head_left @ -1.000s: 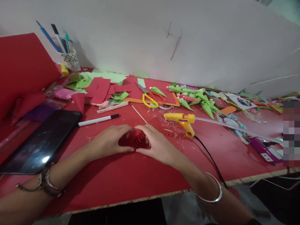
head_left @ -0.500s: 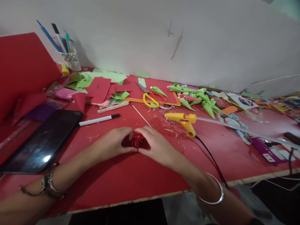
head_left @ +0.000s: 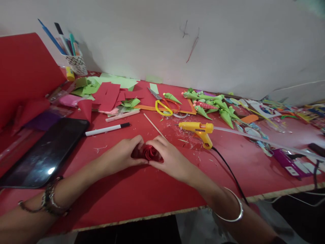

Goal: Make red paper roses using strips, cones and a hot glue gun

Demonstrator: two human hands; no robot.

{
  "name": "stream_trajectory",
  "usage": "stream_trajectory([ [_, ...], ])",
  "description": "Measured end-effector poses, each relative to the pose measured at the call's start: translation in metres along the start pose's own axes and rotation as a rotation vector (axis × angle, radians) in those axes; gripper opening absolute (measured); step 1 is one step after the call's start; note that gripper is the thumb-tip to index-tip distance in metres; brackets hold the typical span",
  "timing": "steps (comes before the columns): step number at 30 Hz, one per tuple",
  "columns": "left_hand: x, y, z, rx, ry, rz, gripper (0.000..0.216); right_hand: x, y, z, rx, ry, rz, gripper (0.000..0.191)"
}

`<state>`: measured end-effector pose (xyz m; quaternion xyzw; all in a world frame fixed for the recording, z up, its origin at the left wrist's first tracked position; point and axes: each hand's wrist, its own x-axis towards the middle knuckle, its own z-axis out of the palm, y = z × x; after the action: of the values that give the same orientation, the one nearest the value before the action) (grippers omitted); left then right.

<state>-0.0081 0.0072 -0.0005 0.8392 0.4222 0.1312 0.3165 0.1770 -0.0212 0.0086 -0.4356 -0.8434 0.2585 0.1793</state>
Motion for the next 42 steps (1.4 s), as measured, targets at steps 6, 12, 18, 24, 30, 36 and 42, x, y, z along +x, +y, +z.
stream_trajectory([
  [6,0.0008,-0.0002,-0.0015,-0.013,-0.030,0.027,0.025,-0.0008,-0.0013,-0.0026,0.033,-0.030,0.007,0.036],
  [12,-0.0004,0.0000,-0.0032,-0.031,-0.050,0.052,0.026,-0.0013,-0.0014,-0.0045,0.056,-0.051,0.015,0.051],
  [18,-0.0007,0.0025,-0.0019,-0.098,-0.063,0.019,0.026,0.0008,0.0007,-0.0056,0.096,0.009,-0.001,0.048],
  [24,-0.0003,0.0017,0.0001,-0.081,-0.050,0.000,0.030,0.0020,0.0017,-0.0050,0.117,0.017,0.020,0.046],
  [30,-0.0017,0.0025,-0.0002,-0.068,-0.045,0.002,0.026,0.0012,0.0020,-0.0023,0.072,0.019,0.000,0.044],
  [36,-0.0016,0.0032,0.0014,-0.010,-0.012,0.020,0.021,-0.0001,0.0013,-0.0013,0.041,0.015,-0.009,0.044],
  [42,-0.0014,0.0041,0.0007,-0.015,-0.016,0.030,0.019,0.0011,0.0016,-0.0002,0.012,0.041,0.027,0.043],
])
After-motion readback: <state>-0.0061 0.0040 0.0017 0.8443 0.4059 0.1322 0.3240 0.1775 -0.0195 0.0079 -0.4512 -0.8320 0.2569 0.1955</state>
